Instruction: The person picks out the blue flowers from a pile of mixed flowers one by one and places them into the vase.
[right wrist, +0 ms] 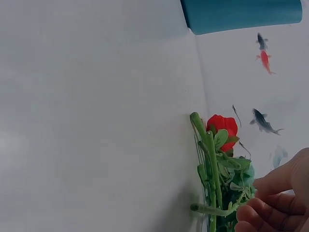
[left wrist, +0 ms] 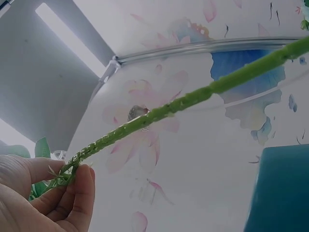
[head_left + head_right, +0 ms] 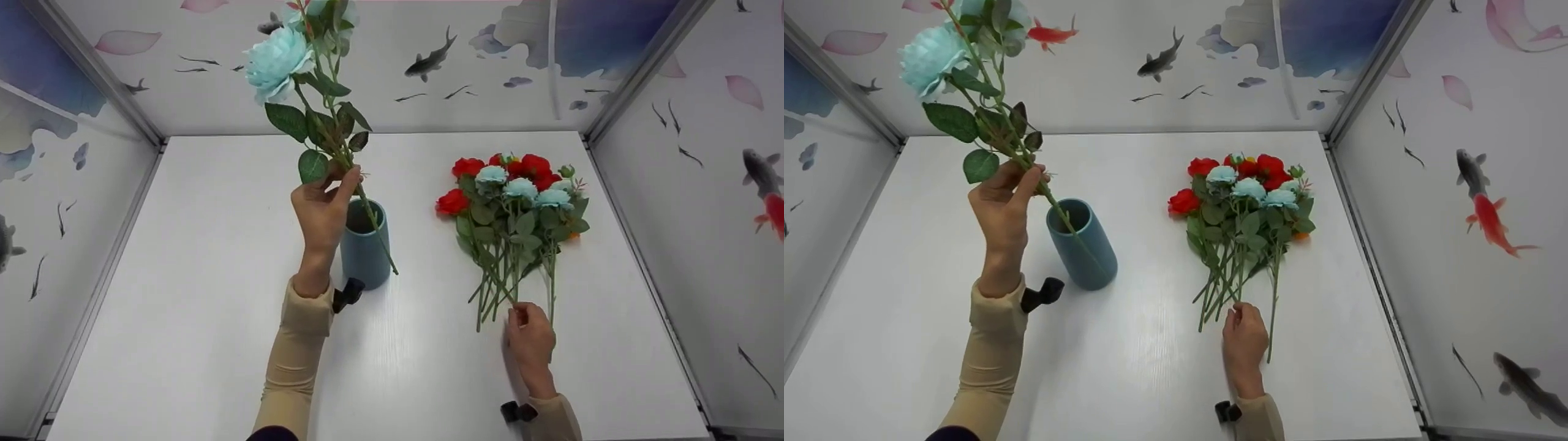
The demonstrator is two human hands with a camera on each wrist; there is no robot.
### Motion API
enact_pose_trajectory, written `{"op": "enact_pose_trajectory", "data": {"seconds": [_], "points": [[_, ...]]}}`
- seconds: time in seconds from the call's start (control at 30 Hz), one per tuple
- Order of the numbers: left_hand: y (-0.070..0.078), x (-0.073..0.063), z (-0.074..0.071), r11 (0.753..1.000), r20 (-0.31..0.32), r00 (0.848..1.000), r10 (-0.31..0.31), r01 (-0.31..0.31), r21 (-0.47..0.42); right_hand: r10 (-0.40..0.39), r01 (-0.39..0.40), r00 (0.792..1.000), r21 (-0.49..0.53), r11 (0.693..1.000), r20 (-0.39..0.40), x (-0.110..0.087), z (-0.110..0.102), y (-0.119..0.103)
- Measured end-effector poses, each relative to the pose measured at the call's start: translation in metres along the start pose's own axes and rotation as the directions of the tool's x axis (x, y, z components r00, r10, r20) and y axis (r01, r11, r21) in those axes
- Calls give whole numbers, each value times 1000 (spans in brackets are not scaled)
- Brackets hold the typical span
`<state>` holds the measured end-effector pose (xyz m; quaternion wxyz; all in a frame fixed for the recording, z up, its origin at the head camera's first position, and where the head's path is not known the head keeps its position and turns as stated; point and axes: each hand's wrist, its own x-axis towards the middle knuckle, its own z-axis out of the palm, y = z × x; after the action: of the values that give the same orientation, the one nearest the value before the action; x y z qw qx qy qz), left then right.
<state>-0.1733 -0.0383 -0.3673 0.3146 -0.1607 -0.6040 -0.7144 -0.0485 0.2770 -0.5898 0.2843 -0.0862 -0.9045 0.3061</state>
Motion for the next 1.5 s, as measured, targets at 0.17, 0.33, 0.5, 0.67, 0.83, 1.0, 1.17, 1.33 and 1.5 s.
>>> {"op": "enact_pose_trajectory", "data": {"seconds": [0.17,0.33,0.5,0.67,0.83,1.0,1.17,1.33,1.5], "points": [[2,4,-3,999,1,1000,31,-31,19,43,-42,998,-25,999,34,1,-5,2],[5,7,-4,999,-7,999,45,-44,32,73,-71,995,-38,997,67,6,-9,5],[9,11,-5,998,-24,999,49,-49,34,57,-53,994,-46,998,96,12,-12,10],[10,16,-8,996,-42,995,90,-88,31,85,-78,986,-56,995,141,20,-14,12],[10,19,-11,992,-63,990,126,-125,23,85,-78,986,-52,996,142,24,-14,13],[11,22,-15,991,-94,987,132,-131,19,56,-49,989,-56,997,134,27,-12,16],[15,25,-18,993,-134,984,117,-115,18,36,-29,990,-56,998,136,30,-11,16],[21,29,-21,994,-179,978,104,-108,-16,30,-23,990,-52,998,138,31,-9,18],[27,32,-26,995,-220,972,82,-92,-33,58,-48,984,-62,997,171,33,-8,18]]}}
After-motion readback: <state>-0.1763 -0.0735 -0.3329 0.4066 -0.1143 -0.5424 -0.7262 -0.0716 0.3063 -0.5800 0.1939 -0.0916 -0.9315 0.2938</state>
